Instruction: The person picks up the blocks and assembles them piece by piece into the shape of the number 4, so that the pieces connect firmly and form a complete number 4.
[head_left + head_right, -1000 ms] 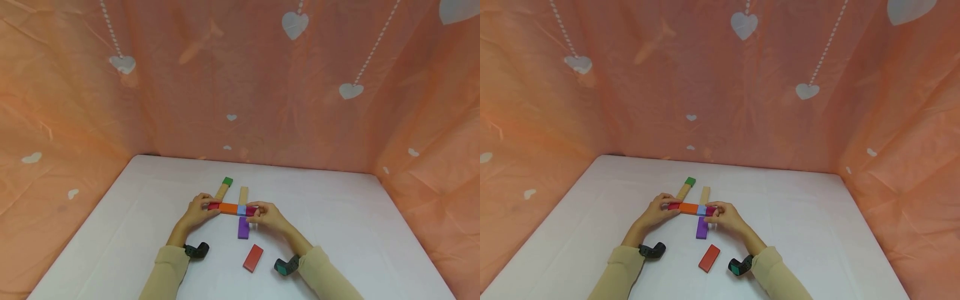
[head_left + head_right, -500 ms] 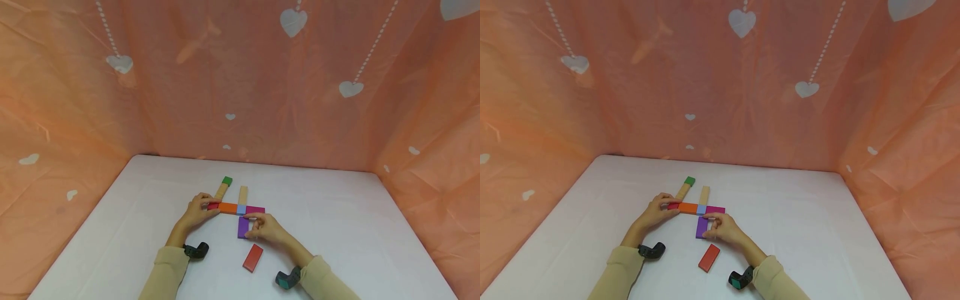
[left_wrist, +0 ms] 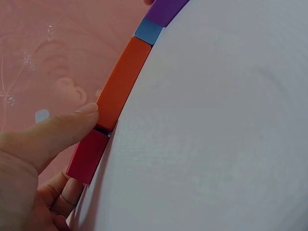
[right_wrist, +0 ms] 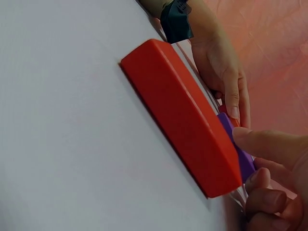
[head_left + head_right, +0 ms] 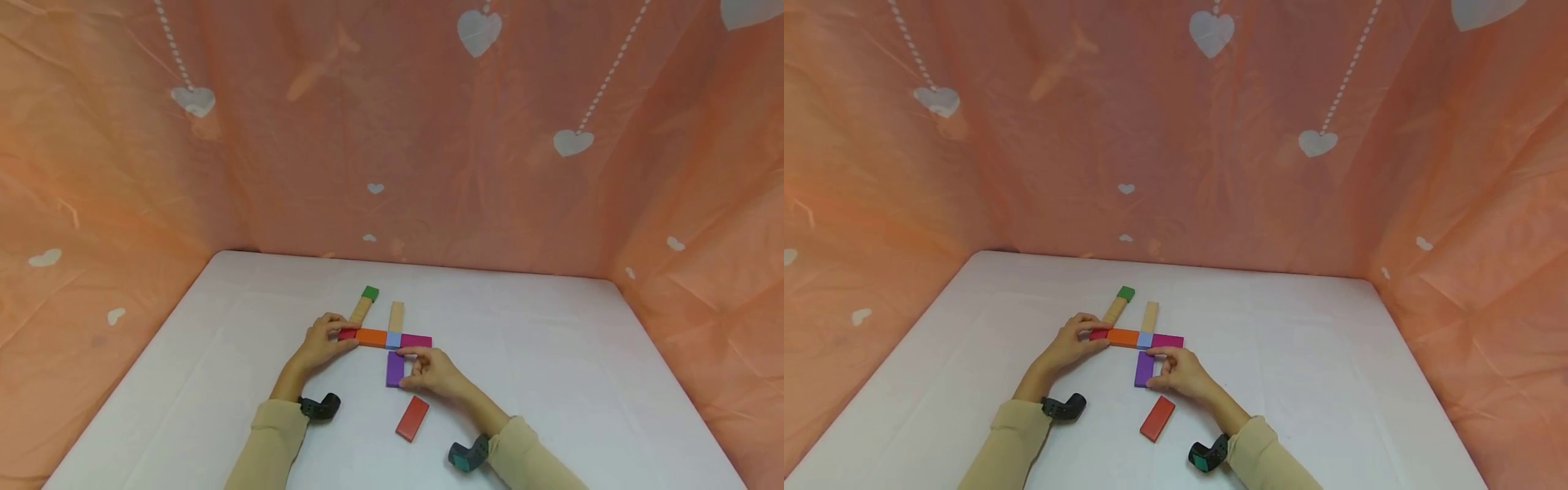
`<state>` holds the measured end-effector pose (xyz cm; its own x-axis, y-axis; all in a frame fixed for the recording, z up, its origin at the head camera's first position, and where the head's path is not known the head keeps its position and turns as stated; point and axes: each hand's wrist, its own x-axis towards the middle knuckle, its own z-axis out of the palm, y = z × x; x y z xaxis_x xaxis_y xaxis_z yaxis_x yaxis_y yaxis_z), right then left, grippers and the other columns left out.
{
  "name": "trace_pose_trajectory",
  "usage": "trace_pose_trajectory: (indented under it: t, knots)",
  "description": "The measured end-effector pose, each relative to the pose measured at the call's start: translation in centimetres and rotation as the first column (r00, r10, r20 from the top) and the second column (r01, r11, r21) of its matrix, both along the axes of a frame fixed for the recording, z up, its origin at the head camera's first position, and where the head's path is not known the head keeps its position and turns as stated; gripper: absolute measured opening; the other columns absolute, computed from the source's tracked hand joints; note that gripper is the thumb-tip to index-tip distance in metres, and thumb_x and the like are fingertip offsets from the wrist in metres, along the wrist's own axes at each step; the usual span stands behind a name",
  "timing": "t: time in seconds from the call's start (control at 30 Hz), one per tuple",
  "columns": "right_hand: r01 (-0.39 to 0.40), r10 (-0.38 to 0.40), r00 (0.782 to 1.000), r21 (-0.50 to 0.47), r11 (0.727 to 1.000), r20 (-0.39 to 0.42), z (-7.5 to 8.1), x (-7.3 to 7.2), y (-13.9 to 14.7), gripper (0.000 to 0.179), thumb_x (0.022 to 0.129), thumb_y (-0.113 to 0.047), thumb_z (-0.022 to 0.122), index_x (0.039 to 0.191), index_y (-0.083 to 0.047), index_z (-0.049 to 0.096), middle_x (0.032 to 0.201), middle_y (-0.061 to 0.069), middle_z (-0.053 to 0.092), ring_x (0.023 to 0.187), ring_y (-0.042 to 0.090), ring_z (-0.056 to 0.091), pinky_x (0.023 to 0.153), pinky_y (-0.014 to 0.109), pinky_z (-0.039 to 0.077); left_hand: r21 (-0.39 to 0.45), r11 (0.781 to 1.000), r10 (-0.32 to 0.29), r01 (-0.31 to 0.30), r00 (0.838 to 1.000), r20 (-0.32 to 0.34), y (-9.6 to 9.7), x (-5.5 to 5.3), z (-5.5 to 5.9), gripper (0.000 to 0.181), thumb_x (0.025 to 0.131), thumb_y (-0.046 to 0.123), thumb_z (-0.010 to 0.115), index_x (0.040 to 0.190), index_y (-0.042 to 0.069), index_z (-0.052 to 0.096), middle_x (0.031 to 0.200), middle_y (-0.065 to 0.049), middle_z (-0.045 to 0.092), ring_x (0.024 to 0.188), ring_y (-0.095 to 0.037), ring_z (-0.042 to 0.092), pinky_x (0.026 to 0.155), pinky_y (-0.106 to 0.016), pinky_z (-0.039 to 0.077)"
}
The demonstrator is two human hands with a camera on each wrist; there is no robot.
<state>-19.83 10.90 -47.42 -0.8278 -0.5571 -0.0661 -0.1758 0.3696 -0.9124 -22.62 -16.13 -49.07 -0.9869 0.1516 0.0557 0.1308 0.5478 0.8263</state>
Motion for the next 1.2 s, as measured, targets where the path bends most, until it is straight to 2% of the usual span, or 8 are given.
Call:
trace_pose_trajectory:
  t: [0.37,0.87,1.2]
  knots:
    - [0.032,-0.032,0.999,0.013,0.999,-0.011,0.0,0.3,-0.4,0.051,0.078,-0.006,0.076,0.125,0.006,0.059,0.062,-0.004,0.047,0.054,-0.001,0.041,0.051,0.014,0.034,0.010,1.000,-0.008,0.008,1.000,-0.006,0.0,-0.1,0.0,0.032,0.082,0.017,0.075,0.114,0.010,0.071,0.116,-0.016,0.055,0.117,-0.033,0.046,0.104,-0.058,0.030]
    - [0.064,-0.059,0.995,0.065,0.996,-0.083,-0.4,0.7,-0.9,0.048,0.080,-0.014,0.076,0.125,-0.001,0.063,0.062,-0.004,0.047,0.053,-0.002,0.039,0.049,0.015,0.031,-0.006,1.000,0.000,0.000,1.000,0.005,0.0,-0.2,-0.3,0.032,0.083,0.019,0.075,0.114,0.012,0.072,0.117,-0.014,0.056,0.118,-0.032,0.046,0.102,-0.056,0.031]
    - [0.073,-0.059,0.991,0.114,0.991,-0.124,-0.3,0.7,-1.1,0.048,0.082,-0.017,0.075,0.126,-0.003,0.062,0.064,-0.001,0.050,0.054,0.000,0.041,0.051,0.016,0.032,-0.007,1.000,-0.014,0.014,1.000,-0.017,0.0,-0.1,-0.2,0.031,0.083,0.019,0.075,0.113,0.011,0.072,0.116,-0.015,0.056,0.117,-0.033,0.047,0.102,-0.056,0.030]
